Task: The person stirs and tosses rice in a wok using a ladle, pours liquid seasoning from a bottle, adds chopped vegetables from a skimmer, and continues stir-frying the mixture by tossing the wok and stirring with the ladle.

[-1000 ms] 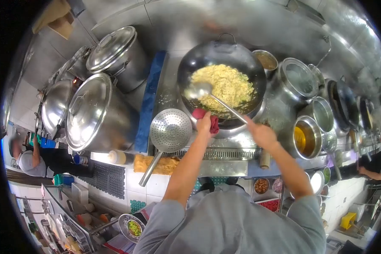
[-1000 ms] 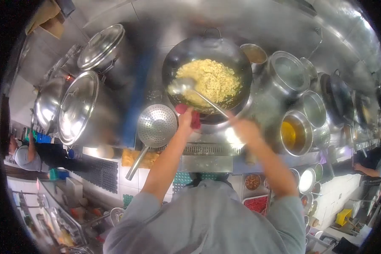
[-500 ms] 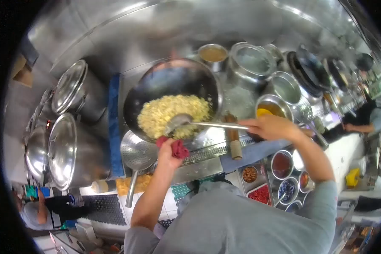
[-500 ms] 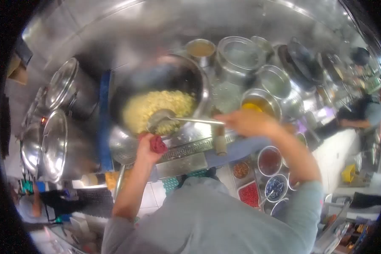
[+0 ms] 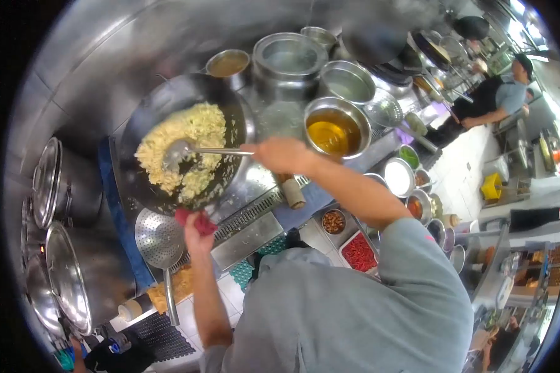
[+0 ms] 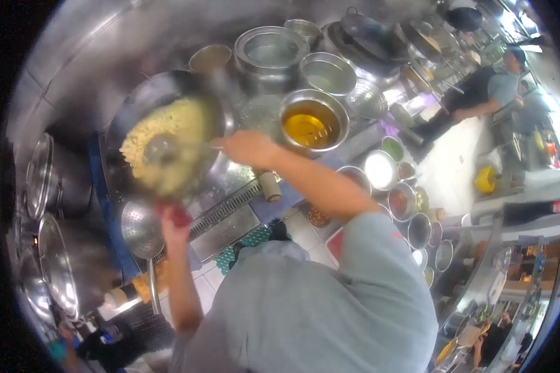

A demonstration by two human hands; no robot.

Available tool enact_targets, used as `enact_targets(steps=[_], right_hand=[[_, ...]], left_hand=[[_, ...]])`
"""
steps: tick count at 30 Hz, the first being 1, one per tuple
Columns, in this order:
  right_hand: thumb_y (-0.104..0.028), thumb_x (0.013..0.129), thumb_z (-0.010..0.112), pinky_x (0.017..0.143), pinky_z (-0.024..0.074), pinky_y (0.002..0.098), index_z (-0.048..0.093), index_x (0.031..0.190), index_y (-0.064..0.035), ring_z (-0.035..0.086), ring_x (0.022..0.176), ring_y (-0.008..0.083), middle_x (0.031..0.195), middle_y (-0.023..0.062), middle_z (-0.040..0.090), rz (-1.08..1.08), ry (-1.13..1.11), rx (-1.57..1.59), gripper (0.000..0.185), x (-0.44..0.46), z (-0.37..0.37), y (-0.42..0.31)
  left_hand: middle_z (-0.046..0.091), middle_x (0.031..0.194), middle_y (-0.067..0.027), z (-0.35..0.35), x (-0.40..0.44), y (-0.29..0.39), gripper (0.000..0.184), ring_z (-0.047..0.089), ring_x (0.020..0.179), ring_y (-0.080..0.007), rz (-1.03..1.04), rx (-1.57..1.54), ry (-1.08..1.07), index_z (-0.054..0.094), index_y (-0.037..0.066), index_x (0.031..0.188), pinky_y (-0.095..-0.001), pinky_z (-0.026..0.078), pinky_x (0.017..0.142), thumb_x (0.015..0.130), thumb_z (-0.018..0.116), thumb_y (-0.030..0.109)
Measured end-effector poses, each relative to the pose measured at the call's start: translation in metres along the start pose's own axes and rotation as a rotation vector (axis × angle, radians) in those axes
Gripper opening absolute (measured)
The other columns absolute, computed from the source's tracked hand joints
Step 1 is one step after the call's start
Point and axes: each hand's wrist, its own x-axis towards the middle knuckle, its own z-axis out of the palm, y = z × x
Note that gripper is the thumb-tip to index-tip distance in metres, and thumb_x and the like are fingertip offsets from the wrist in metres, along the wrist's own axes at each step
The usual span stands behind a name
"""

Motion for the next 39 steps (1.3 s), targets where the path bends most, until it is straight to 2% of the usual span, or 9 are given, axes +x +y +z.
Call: enact_targets(steps=[4,9,12,21,23,26,29,33,39], right_hand=[[-0.025,0.096,0.044,0.074,0.0518,0.0471,0.045,0.137,-0.0206,0.065,0.080,0.0371,0.091,0.0185,0.067,-0.166,0.034,0.058,0.041,-0.023,0.003,0.023],[-0.027,0.096,0.047,0.068,0.0532,0.0436,0.044,0.137,-0.0214,0.066,0.077,0.0357,0.095,0.0149,0.067,-0.424,-0.060,0.038,0.042,0.000,-0.027,0.048],[-0.026,0.095,0.048,0.060,0.0530,0.0426,0.042,0.138,-0.0220,0.066,0.073,0.0336,0.087,0.0151,0.066,0.006,-0.017,-0.089,0.044,-0.002,0.005,0.007],[-0.020,0.092,0.050,0.044,0.0495,0.0378,0.038,0.142,-0.0183,0.059,0.049,0.0287,0.071,0.0120,0.060,-0.034,0.452,-0.119,0.051,-0.094,0.054,0.002],[-0.017,0.091,0.050,0.044,0.0500,0.0374,0.038,0.142,-0.0175,0.059,0.049,0.0277,0.067,0.0103,0.059,-0.021,0.415,-0.286,0.052,-0.058,0.072,0.010],[-0.016,0.091,0.047,0.050,0.0520,0.0427,0.038,0.141,-0.0168,0.064,0.058,0.0320,0.068,0.0149,0.063,0.007,0.203,-0.222,0.051,-0.001,0.073,0.012],[-0.022,0.095,0.042,0.056,0.0518,0.0477,0.039,0.140,-0.0178,0.063,0.062,0.0372,0.071,0.0183,0.064,0.070,0.227,0.010,0.045,-0.007,0.060,-0.007],[-0.025,0.096,0.042,0.058,0.0509,0.0495,0.040,0.139,-0.0188,0.063,0.062,0.0386,0.071,0.0196,0.064,-0.030,0.221,0.002,0.043,0.014,0.080,-0.016],[-0.027,0.098,0.043,0.068,0.0510,0.0474,0.039,0.141,-0.0221,0.064,0.070,0.0352,0.081,0.0203,0.066,-0.101,-0.033,0.071,0.044,-0.042,0.010,-0.001]], left_hand=[[0.060,0.074,-0.0077,-0.034,-0.061,-0.038,0.014,0.058,0.064,-0.0190,-0.139,0.026,0.104,0.055,0.013,0.092,-0.0372,0.048,0.051,0.079,0.059,0.010],[0.061,0.077,-0.0044,0.037,-0.058,0.048,0.016,0.057,0.065,-0.0187,-0.198,0.033,0.052,0.056,0.015,0.091,-0.0376,0.048,0.055,0.077,0.061,0.009],[0.061,0.075,-0.0039,-0.010,0.002,0.003,0.015,0.057,0.063,-0.0185,-0.094,0.051,-0.037,0.057,0.013,0.091,-0.0369,0.047,0.055,0.077,0.061,0.009],[0.058,0.065,-0.0025,0.002,0.039,0.024,0.007,0.051,0.048,-0.0175,-0.023,0.200,-0.060,0.057,0.011,0.081,-0.0339,0.042,0.042,0.081,0.057,0.017],[0.058,0.065,-0.0021,0.007,0.064,0.041,0.009,0.052,0.048,-0.0172,-0.008,0.142,-0.214,0.056,0.010,0.081,-0.0331,0.042,0.042,0.082,0.060,0.019],[0.057,0.065,-0.0016,0.023,0.055,0.050,0.014,0.052,0.050,-0.0155,-0.039,0.219,0.044,0.056,0.010,0.082,-0.0328,0.042,0.042,0.084,0.062,0.022],[0.060,0.070,-0.0025,0.034,-0.015,0.038,0.019,0.058,0.057,-0.0192,0.136,0.207,0.087,0.060,0.008,0.091,-0.0347,0.048,0.051,0.084,0.066,0.025],[0.065,0.089,-0.0159,0.022,-0.013,0.013,0.041,0.063,0.082,-0.0342,1.171,1.234,0.188,0.057,0.002,0.112,-0.0416,0.049,0.077,0.079,0.072,0.021],[0.064,0.076,-0.0172,0.065,-0.012,0.025,0.033,0.062,0.071,-0.0377,1.102,1.661,-0.006,0.059,0.006,0.098,-0.0469,0.049,0.068,0.070,0.072,0.016]])
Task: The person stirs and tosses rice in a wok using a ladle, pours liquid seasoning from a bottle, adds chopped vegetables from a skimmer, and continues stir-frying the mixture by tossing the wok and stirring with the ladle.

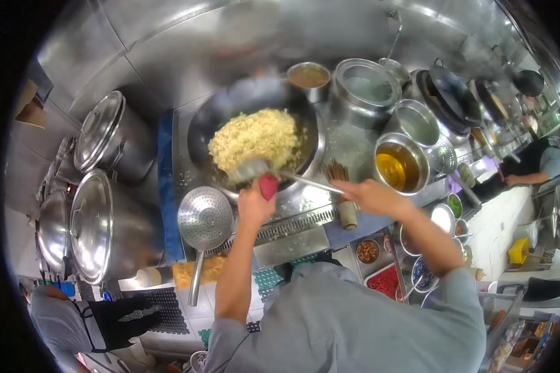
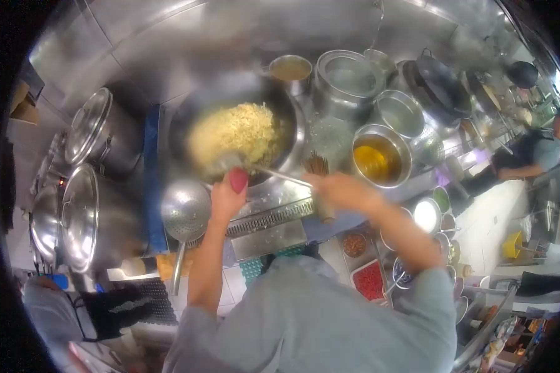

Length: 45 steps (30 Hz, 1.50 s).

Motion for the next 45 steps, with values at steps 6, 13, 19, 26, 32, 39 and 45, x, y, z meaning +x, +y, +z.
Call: enact_targets(steps=[6,13,19,26,32,39,45], right_hand=[[-0.029,0.097,0.046,0.073,0.0501,0.0413,0.045,0.138,-0.0246,0.067,0.074,0.0264,0.087,0.0171,0.067,-0.018,-0.248,0.009,0.041,-0.044,-0.114,0.004],[-0.030,0.098,0.043,0.077,0.0511,0.0427,0.044,0.139,-0.0258,0.066,0.082,0.0307,0.089,0.0186,0.066,0.190,-0.008,-0.137,0.041,0.009,0.013,0.005],[-0.030,0.097,0.044,0.093,0.0437,0.0442,0.045,0.138,-0.0212,0.061,0.102,0.0327,0.106,0.0169,0.065,-0.110,-0.270,0.045,0.042,-0.002,-0.076,0.031],[-0.028,0.096,0.043,0.079,0.0505,0.0460,0.045,0.137,-0.0186,0.064,0.087,0.0354,0.094,0.0178,0.067,0.135,0.048,-0.046,0.042,0.034,0.000,0.014],[-0.027,0.094,0.045,0.086,0.0485,0.0449,0.055,0.129,-0.0198,0.063,0.096,0.0336,0.101,0.0135,0.067,-0.032,-0.130,-0.020,0.036,0.022,-0.062,0.034],[-0.030,0.094,0.047,0.081,0.0507,0.0463,0.053,0.131,-0.0244,0.064,0.092,0.0356,0.099,0.0140,0.067,0.075,0.005,-0.071,0.038,0.013,-0.032,0.018],[-0.028,0.095,0.044,0.086,0.0504,0.0455,0.052,0.131,-0.0238,0.063,0.099,0.0302,0.107,0.0096,0.066,0.068,-0.056,-0.111,0.037,0.051,-0.042,0.021]], left_hand=[[0.064,0.077,-0.0179,-0.086,-0.003,0.068,0.032,0.062,0.070,-0.0381,0.006,-0.216,0.166,0.060,0.005,0.093,-0.0458,0.050,0.066,0.067,0.074,0.018],[0.064,0.076,-0.0187,0.027,-0.109,-0.005,0.037,0.063,0.069,-0.0363,0.014,0.018,-0.113,0.061,0.006,0.097,-0.0444,0.050,0.063,0.066,0.074,0.022],[0.066,0.080,-0.0185,-0.102,-0.038,0.076,0.038,0.066,0.072,-0.0373,-0.291,-0.275,-0.221,0.063,0.007,0.103,-0.0411,0.053,0.067,0.071,0.073,0.023],[0.066,0.083,-0.0207,-0.013,-0.084,0.016,0.042,0.065,0.073,-0.0378,0.048,-0.031,-0.128,0.060,0.006,0.111,-0.0434,0.052,0.067,0.072,0.071,0.019],[0.066,0.087,-0.0217,-0.084,-0.018,0.065,0.043,0.065,0.073,-0.0380,-0.295,-0.254,-0.215,0.061,0.007,0.109,-0.0439,0.053,0.070,0.071,0.073,0.024],[0.065,0.081,-0.0197,-0.041,-0.074,0.032,0.038,0.065,0.073,-0.0379,0.002,-0.113,-0.174,0.061,0.007,0.102,-0.0454,0.051,0.068,0.071,0.074,0.026],[0.065,0.080,-0.0178,-0.026,-0.028,0.016,0.039,0.064,0.072,-0.0377,-0.078,-0.063,-0.101,0.062,0.008,0.102,-0.0440,0.051,0.069,0.070,0.074,0.026]])
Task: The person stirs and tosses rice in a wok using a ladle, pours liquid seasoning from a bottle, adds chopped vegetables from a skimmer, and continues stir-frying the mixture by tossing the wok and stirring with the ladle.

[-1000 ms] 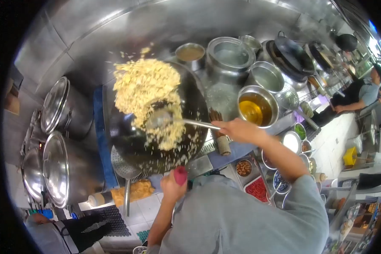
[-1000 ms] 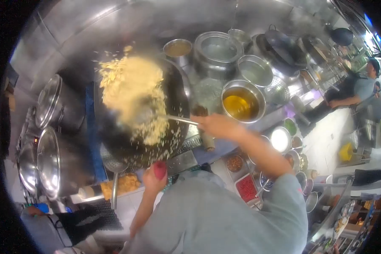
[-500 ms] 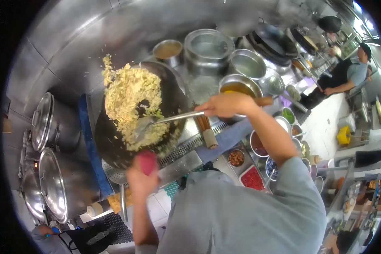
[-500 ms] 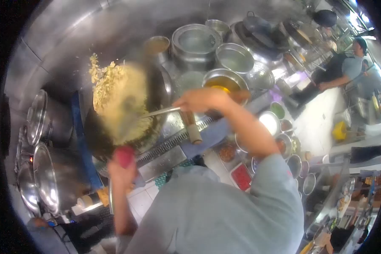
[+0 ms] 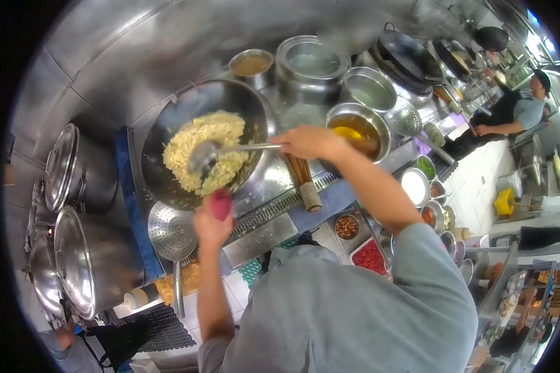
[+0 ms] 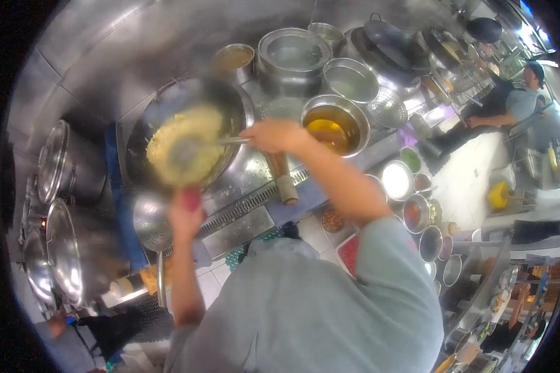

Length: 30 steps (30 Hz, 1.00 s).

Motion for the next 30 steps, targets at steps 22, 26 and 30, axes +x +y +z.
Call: enact_targets(steps=[22,26,30], right_hand=[[-0.028,0.097,0.048,0.032,0.0270,0.0201,0.050,0.124,-0.0109,0.035,0.039,0.0045,0.057,-0.0043,0.041,0.275,-0.129,1.716,0.033,0.055,0.123,-0.043],[-0.028,0.095,0.051,0.037,0.0290,0.0197,0.056,0.116,-0.0141,0.038,0.042,0.0047,0.057,-0.0031,0.042,0.194,0.070,1.345,0.026,0.049,0.074,-0.075],[-0.029,0.097,0.050,0.035,0.0267,0.0199,0.052,0.125,-0.0115,0.035,0.038,0.0051,0.057,-0.0028,0.038,0.150,-0.278,2.046,0.033,0.068,0.099,-0.046]], left_hand=[[0.068,0.094,-0.0170,0.007,-0.012,0.008,0.038,0.066,0.080,-0.0318,-0.191,-0.551,-0.045,0.058,0.000,0.107,-0.0386,0.051,0.072,0.080,0.072,0.022],[0.068,0.089,-0.0144,-0.020,-0.085,0.004,0.035,0.066,0.079,-0.0228,-0.436,-0.490,-0.184,0.060,0.000,0.108,-0.0336,0.051,0.073,0.082,0.070,0.021],[0.068,0.084,-0.0094,-0.010,-0.112,-0.016,0.030,0.063,0.077,-0.0162,-0.490,-0.754,-0.097,0.062,0.000,0.103,-0.0311,0.050,0.072,0.082,0.070,0.020]])
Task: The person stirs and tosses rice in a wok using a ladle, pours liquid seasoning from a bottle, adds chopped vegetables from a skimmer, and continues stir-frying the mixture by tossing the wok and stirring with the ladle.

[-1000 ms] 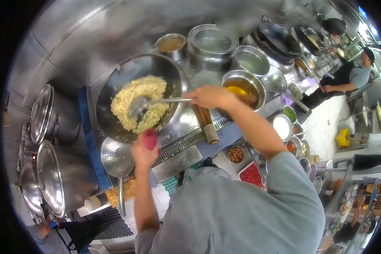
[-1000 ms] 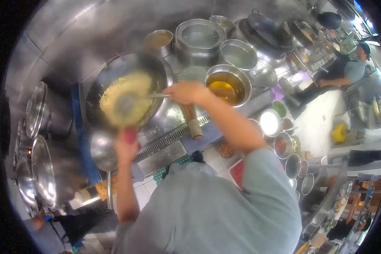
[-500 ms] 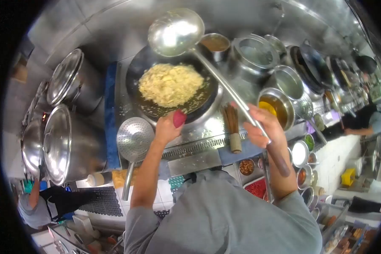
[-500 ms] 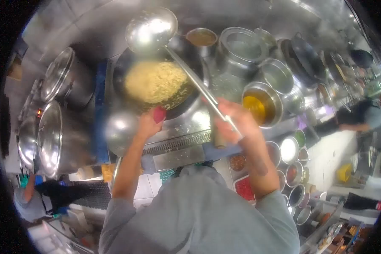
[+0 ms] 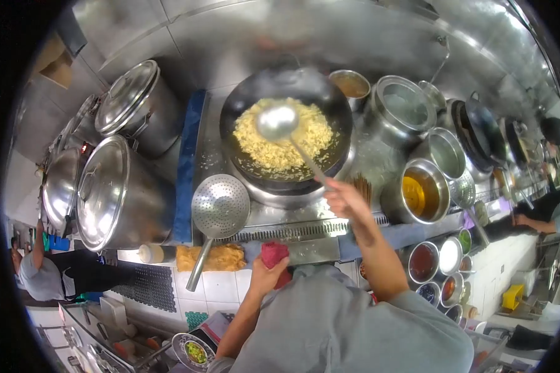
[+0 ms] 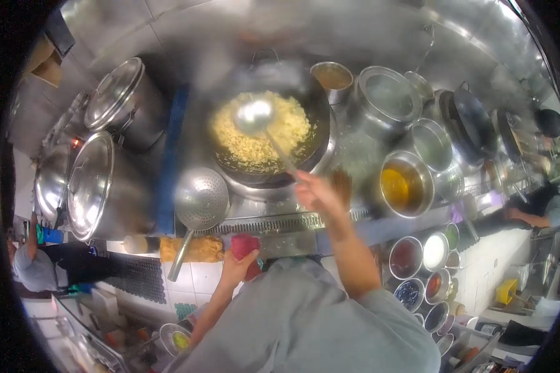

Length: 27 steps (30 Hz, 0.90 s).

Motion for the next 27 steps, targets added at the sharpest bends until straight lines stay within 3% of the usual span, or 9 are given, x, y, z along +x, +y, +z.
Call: enact_targets(steps=[2,6,8,11,16,20,22,25,27], right_hand=[[-0.028,0.097,0.049,0.035,0.0275,0.0209,0.051,0.126,-0.0104,0.036,0.037,0.0062,0.057,-0.0023,0.040,-0.037,0.230,-0.149,0.034,0.029,0.016,0.019],[-0.027,0.097,0.049,0.034,0.0294,0.0265,0.049,0.128,-0.0082,0.039,0.038,0.0092,0.057,0.0000,0.044,-0.265,0.316,-0.718,0.036,0.005,0.050,0.015],[-0.026,0.096,0.050,0.032,0.0270,0.0271,0.051,0.128,-0.0108,0.037,0.037,0.0097,0.052,-0.0019,0.039,-0.046,0.165,-0.073,0.035,-0.001,0.045,-0.003],[-0.029,0.096,0.051,0.036,0.0334,0.0292,0.047,0.132,-0.0134,0.044,0.041,0.0136,0.053,0.0010,0.046,-0.168,0.158,-0.424,0.040,0.085,-0.002,0.017],[-0.031,0.094,0.051,0.054,0.0487,0.0453,0.043,0.137,-0.0178,0.061,0.057,0.0361,0.065,0.0206,0.061,-0.634,0.467,-1.879,0.045,0.010,-0.011,-0.001],[-0.030,0.096,0.047,0.060,0.0495,0.0484,0.044,0.138,-0.0235,0.062,0.064,0.0392,0.071,0.0197,0.063,-0.384,0.182,-2.002,0.043,-0.162,-0.006,-0.045],[-0.027,0.094,0.048,0.071,0.0489,0.0421,0.040,0.141,-0.0288,0.064,0.070,0.0310,0.078,0.0153,0.065,0.130,0.201,-1.887,0.047,-0.221,0.037,-0.084],[-0.029,0.096,0.047,0.061,0.0505,0.0434,0.045,0.138,-0.0258,0.062,0.060,0.0305,0.072,0.0166,0.063,0.078,0.157,-1.901,0.041,-0.228,0.046,-0.100],[-0.028,0.097,0.046,0.059,0.0512,0.0423,0.045,0.138,-0.0267,0.062,0.059,0.0309,0.069,0.0150,0.063,-0.269,0.118,-1.993,0.041,-0.189,0.013,-0.084]], left_hand=[[0.067,0.084,-0.0072,0.000,0.000,0.004,0.029,0.061,0.077,-0.0137,-0.079,0.085,0.026,0.062,0.000,0.102,-0.0302,0.049,0.072,0.082,0.071,0.020],[0.066,0.087,-0.0141,-0.008,0.023,0.028,0.030,0.064,0.078,-0.0282,0.249,0.289,0.204,0.063,0.002,0.101,-0.0358,0.050,0.073,0.077,0.073,0.016],[0.065,0.088,-0.0154,-0.006,0.053,0.043,0.033,0.062,0.082,-0.0331,0.508,0.494,0.259,0.062,0.001,0.102,-0.0389,0.048,0.077,0.074,0.073,0.015],[0.063,0.091,-0.0165,0.008,0.115,0.055,0.038,0.059,0.087,-0.0350,0.864,0.710,0.314,0.059,0.000,0.100,-0.0420,0.045,0.080,0.067,0.074,0.013],[0.063,0.077,-0.0163,0.025,0.168,0.025,0.039,0.061,0.074,-0.0360,0.670,0.870,0.079,0.060,0.003,0.096,-0.0419,0.046,0.075,0.063,0.077,0.018],[0.063,0.071,-0.0165,0.027,0.107,0.083,0.038,0.062,0.067,-0.0348,0.654,0.798,0.146,0.062,0.005,0.095,-0.0438,0.047,0.066,0.064,0.076,0.021],[0.064,0.073,-0.0179,0.020,0.066,0.136,0.037,0.063,0.067,-0.0341,0.772,0.699,0.180,0.062,0.004,0.095,-0.0438,0.048,0.065,0.065,0.076,0.021],[0.064,0.074,-0.0186,0.014,0.053,0.143,0.037,0.063,0.067,-0.0343,0.756,0.650,0.160,0.062,0.004,0.095,-0.0432,0.048,0.065,0.065,0.076,0.021],[0.064,0.073,-0.0183,0.021,0.084,0.110,0.038,0.062,0.066,-0.0356,0.728,0.657,0.155,0.062,0.004,0.095,-0.0429,0.048,0.065,0.064,0.076,0.020]])
